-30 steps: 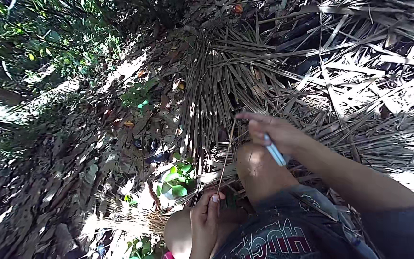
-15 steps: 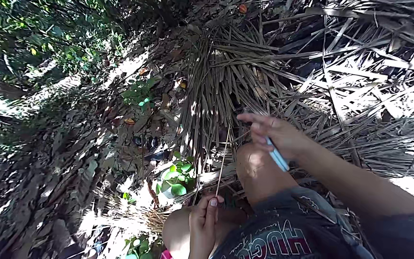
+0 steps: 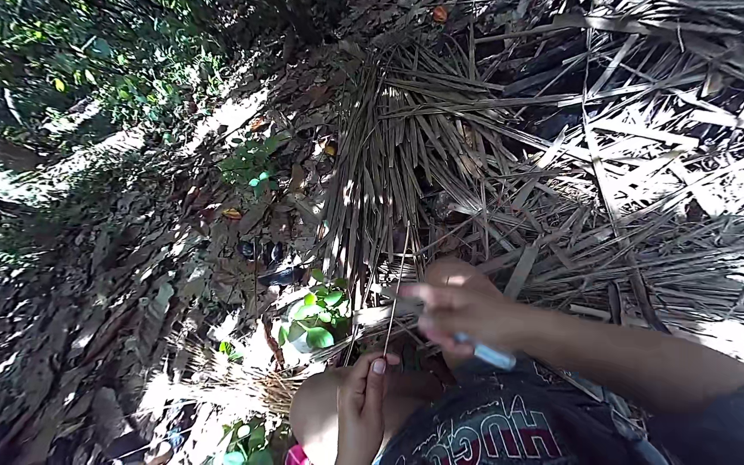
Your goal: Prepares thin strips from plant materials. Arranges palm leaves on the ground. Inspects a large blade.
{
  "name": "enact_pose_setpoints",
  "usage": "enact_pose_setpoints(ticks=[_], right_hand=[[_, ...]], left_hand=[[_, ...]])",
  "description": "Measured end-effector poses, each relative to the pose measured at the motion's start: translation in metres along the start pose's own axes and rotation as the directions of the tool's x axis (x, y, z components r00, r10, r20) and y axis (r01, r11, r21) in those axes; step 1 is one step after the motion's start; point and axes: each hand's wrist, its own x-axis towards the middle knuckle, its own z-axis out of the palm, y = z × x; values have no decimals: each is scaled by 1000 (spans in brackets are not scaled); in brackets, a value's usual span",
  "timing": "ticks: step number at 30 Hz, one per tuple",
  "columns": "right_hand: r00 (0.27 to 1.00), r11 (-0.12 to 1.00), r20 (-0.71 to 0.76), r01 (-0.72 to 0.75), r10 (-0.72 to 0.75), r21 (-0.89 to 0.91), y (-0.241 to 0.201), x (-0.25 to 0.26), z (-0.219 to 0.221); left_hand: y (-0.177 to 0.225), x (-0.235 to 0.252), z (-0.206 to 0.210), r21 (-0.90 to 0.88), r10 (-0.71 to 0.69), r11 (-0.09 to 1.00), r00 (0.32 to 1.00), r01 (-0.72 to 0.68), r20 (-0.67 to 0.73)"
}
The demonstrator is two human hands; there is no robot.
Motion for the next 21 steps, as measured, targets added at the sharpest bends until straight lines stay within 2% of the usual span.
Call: enact_pose_setpoints(ticks=[1, 2, 3, 5, 7, 8, 9, 11, 13, 14, 15, 16, 18, 20, 21], right_hand=[[993, 999, 105, -47, 47, 3, 11, 3, 12], [987, 997, 148, -70, 67, 16, 16, 6, 16], [992, 999, 120, -48, 46, 18, 13, 7, 11], [991, 994, -100, 96, -90, 56, -8, 8, -20], [915, 958, -328, 274, -234, 81, -27, 7, -52], [889, 943, -367, 324, -274, 78, -32, 5, -59], [906, 950, -335, 301, -260, 78, -34, 1, -55], [989, 993, -106, 108, -104, 40, -19, -4, -22], [986, 1000, 168, -17, 18, -9, 5, 2, 11], [971, 999, 236, -39, 41, -11, 12, 7, 16], [972, 1000, 232, -26, 28, -12, 11, 10, 13], [986, 1000, 167, 12, -10, -9, 2, 11, 3], [990, 991, -55, 131, -129, 36, -23, 10, -28], [929, 947, -236, 311, -287, 74, -36, 10, -55], [905, 925, -263, 368, -334, 90, -38, 9, -62]], left_hand=[[2, 1, 1, 4, 6, 1000, 1000, -6, 5], [3, 1, 0, 12, 14, 1000, 1000, -14, 15], [4, 0, -2, 29, 21, 999, 999, -22, 29], [3, -4, -9, 57, 28, 998, 999, -30, 43], [1, -10, -12, 31, 3, 1000, 999, -5, 51], [0, -12, -12, -3, -15, 1000, 999, 16, 50], [0, -11, -11, -46, -30, 998, 998, 33, 54], [2, -8, -7, -154, -60, 986, 995, 71, 75], [3, -5, -6, -257, -64, 962, 990, 94, 122], [3, -4, -7, -302, -59, 948, 986, 105, 156], [3, -4, -9, -345, -58, 931, 981, 120, 185], [2, -5, -12, -380, -63, 914, 975, 143, 214], [0, -9, -17, -428, -77, 886, 966, 181, 248], [-2, -13, -17, -477, -93, 853, 961, 213, 262], [-3, -13, -17, -507, -98, 832, 959, 225, 266]])
